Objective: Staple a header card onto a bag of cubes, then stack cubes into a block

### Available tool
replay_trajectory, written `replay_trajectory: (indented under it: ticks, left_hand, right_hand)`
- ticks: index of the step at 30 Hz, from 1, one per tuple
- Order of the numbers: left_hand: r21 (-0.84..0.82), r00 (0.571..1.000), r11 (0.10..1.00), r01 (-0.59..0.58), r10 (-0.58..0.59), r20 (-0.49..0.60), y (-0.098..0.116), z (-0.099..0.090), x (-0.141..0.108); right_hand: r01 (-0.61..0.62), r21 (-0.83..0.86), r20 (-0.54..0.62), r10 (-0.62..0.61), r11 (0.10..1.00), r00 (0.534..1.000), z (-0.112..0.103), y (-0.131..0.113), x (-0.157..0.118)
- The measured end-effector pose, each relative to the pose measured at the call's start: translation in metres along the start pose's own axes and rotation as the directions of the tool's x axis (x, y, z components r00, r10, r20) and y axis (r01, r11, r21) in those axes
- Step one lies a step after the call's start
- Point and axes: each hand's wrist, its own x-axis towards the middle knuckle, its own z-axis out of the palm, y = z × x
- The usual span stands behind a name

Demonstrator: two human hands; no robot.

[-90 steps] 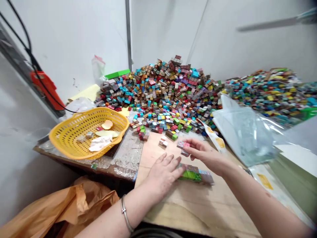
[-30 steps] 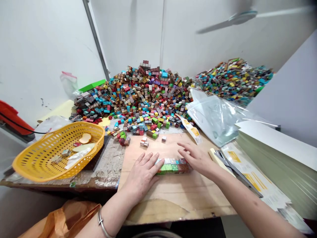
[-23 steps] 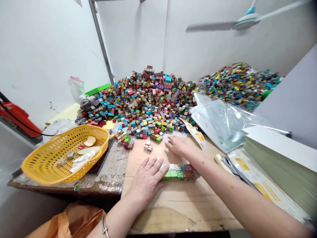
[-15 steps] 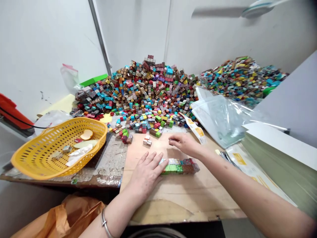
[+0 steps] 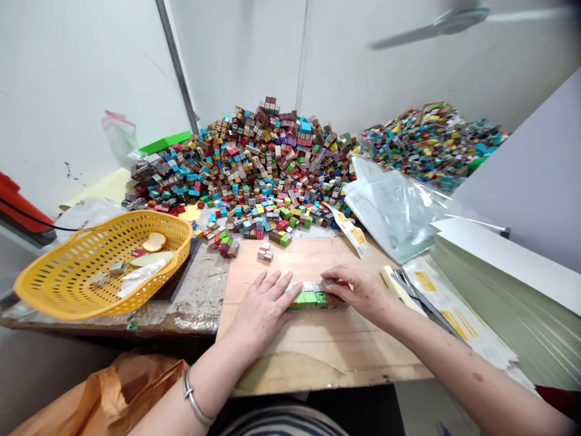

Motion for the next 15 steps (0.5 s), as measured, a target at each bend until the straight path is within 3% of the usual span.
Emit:
replay_trajectory:
  ticks: [15]
  left_hand:
    - [-0.012,1.0,1.0,0.002,-0.002,-0.024,0.0001,-0.0001,-0.0004]
  right_hand:
    - [0.021,0.002,0.015,-0.021,1.0,1.0,0.0,-0.0012,-0.0051]
